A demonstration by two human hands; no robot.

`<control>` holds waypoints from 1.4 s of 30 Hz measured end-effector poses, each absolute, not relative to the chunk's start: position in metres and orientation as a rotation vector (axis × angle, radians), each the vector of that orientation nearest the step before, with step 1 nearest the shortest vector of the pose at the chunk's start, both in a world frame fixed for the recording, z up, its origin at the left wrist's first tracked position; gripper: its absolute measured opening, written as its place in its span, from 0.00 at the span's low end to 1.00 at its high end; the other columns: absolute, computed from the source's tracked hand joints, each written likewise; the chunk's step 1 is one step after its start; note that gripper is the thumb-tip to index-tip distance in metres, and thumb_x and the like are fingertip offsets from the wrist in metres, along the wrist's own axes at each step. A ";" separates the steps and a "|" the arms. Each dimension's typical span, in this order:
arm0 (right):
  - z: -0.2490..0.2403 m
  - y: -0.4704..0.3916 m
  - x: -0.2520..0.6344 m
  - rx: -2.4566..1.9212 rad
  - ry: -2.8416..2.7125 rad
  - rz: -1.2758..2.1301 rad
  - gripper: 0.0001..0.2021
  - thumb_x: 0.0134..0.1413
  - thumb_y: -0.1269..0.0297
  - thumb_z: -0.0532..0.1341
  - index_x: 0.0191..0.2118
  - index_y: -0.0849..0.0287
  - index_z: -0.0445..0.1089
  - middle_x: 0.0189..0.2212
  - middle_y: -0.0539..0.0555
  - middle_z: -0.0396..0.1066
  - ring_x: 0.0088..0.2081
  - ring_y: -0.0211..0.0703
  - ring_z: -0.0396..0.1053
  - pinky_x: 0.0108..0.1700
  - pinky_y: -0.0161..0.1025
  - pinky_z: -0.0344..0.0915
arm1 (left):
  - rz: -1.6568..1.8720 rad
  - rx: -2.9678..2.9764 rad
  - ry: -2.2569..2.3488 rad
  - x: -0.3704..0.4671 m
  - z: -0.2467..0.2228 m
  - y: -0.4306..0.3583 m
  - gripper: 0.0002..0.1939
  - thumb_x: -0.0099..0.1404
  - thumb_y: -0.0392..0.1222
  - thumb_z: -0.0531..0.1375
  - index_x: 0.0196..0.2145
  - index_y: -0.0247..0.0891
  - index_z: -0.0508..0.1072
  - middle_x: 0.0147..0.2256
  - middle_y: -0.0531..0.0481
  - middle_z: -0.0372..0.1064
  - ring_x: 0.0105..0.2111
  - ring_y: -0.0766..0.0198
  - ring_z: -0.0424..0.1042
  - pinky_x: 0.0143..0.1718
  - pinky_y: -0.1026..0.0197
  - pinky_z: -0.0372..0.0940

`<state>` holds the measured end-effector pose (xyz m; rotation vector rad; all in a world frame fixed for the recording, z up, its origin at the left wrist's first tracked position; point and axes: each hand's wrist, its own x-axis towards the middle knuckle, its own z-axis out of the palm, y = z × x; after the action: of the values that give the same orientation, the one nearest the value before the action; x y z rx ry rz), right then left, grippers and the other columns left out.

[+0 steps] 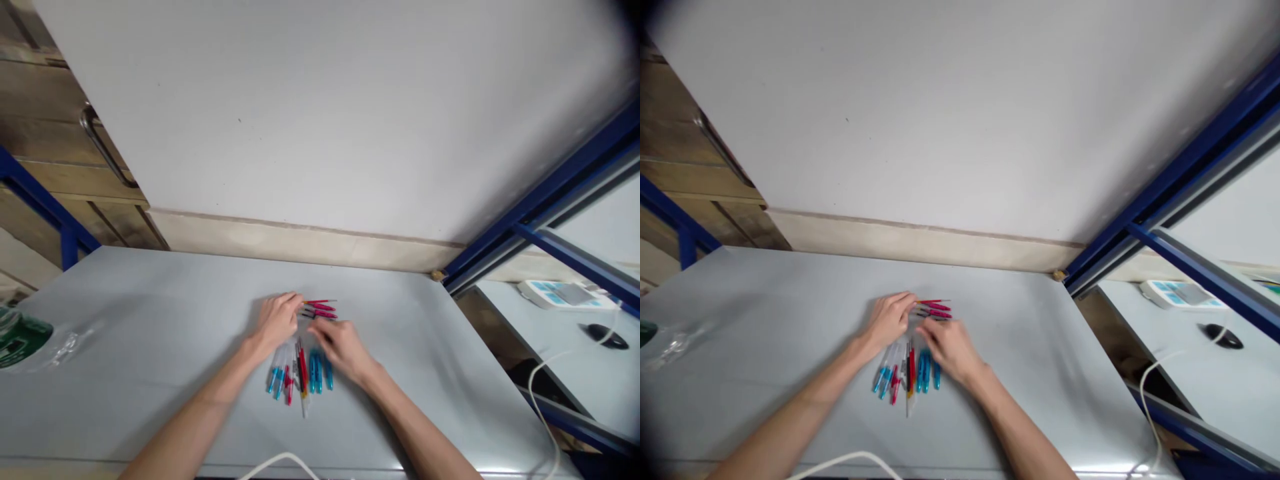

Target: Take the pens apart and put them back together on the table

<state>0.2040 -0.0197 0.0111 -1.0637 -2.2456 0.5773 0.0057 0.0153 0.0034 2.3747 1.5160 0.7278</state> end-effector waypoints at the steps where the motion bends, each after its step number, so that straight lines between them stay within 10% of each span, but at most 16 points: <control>1: 0.011 -0.026 0.197 -0.990 -2.348 0.590 0.13 0.71 0.62 0.52 0.37 0.55 0.71 0.28 0.51 0.69 0.28 0.41 0.65 0.34 0.36 0.62 | 0.723 2.370 1.505 0.006 0.003 0.015 0.15 0.62 0.24 0.52 0.36 0.41 0.73 0.36 0.50 0.75 0.36 0.61 0.74 0.35 0.61 0.59; 19: 0.017 -0.033 0.187 -0.696 -2.348 0.870 0.12 0.65 0.77 0.57 0.41 0.58 0.77 0.36 0.54 0.77 0.40 0.43 0.71 0.45 0.37 0.67 | 0.722 2.386 1.462 0.007 0.002 0.013 0.16 0.59 0.23 0.52 0.35 0.41 0.73 0.35 0.51 0.75 0.35 0.61 0.73 0.35 0.61 0.58; 42: 0.019 -0.040 0.186 -0.659 -2.568 0.860 0.10 0.66 0.72 0.58 0.38 0.56 0.78 0.36 0.52 0.77 0.42 0.42 0.70 0.47 0.38 0.66 | 0.817 2.426 1.474 0.006 -0.004 0.014 0.13 0.68 0.30 0.53 0.38 0.42 0.75 0.38 0.51 0.77 0.35 0.61 0.74 0.33 0.61 0.58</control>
<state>0.1858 -0.0396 0.0188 -0.6591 -2.5680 0.8595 0.0063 0.0143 -0.0044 2.4257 1.4743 0.8168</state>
